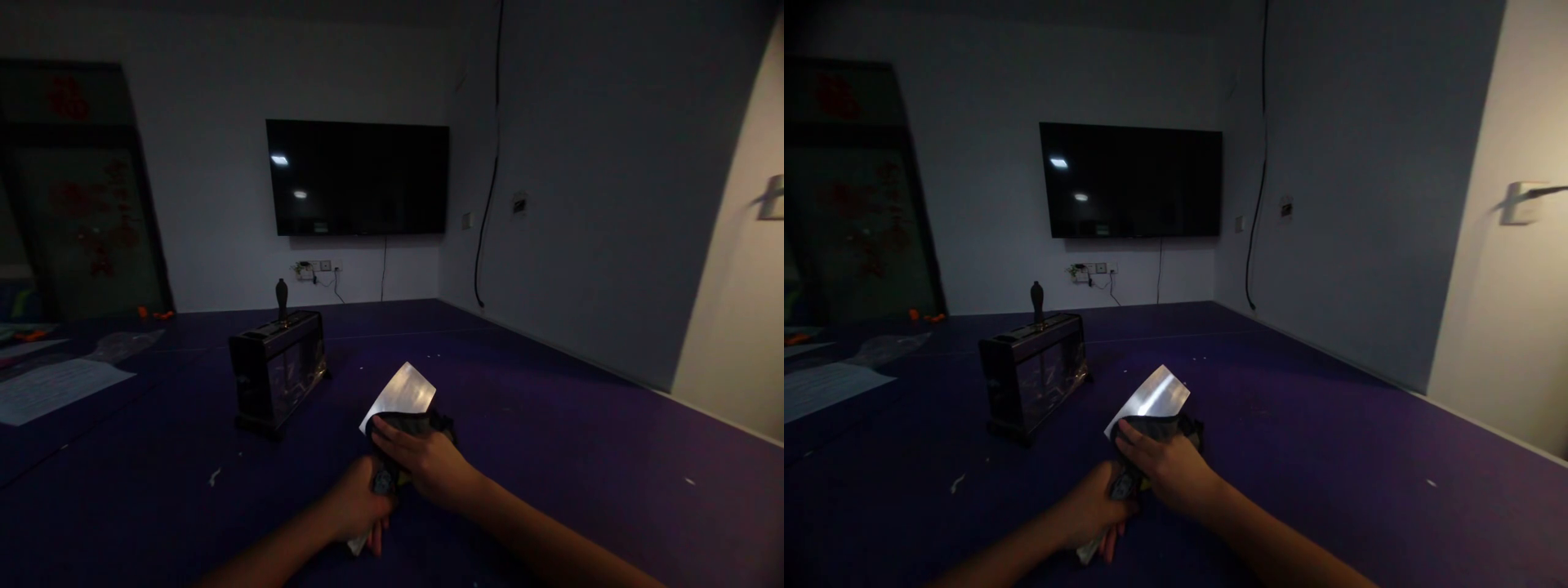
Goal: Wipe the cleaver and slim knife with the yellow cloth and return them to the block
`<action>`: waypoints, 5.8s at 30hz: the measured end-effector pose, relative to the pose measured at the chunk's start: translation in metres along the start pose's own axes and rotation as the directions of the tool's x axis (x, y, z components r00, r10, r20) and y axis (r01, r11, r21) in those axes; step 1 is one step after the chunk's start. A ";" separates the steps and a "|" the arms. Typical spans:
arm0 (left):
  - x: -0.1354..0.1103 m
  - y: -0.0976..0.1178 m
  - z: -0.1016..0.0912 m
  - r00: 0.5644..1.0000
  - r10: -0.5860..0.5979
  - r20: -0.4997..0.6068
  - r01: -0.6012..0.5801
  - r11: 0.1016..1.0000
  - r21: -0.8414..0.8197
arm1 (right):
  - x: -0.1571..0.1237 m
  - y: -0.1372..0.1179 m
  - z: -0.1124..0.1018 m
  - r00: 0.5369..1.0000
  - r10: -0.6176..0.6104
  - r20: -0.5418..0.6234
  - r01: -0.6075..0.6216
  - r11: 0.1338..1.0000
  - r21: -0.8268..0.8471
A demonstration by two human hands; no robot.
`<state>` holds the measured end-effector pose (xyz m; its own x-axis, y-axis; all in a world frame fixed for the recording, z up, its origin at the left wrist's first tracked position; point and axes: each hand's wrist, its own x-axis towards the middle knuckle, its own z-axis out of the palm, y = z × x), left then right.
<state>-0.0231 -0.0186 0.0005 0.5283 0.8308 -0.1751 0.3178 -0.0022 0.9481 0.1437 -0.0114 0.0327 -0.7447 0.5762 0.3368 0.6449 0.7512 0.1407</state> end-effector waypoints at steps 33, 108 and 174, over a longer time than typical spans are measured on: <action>-0.006 0.007 -0.002 0.999 -0.033 0.032 0.031 0.998 0.051 | -0.014 0.068 0.013 0.827 0.539 -0.161 -0.536 0.842 0.065; -0.003 0.001 0.001 0.999 -0.033 -0.041 0.027 0.993 -0.118 | -0.004 0.018 0.002 0.999 -0.020 0.032 0.018 0.997 0.072; -0.002 0.002 -0.006 0.996 -0.065 0.064 0.072 0.990 -0.120 | -0.007 0.047 0.011 0.902 0.428 -0.057 -0.426 0.904 0.043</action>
<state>-0.0284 -0.0169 0.0047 0.5555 0.7921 -0.2529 0.2585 0.1245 0.9580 0.1776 0.0238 0.0265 -0.3860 0.8226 0.4175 0.8926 0.4473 -0.0562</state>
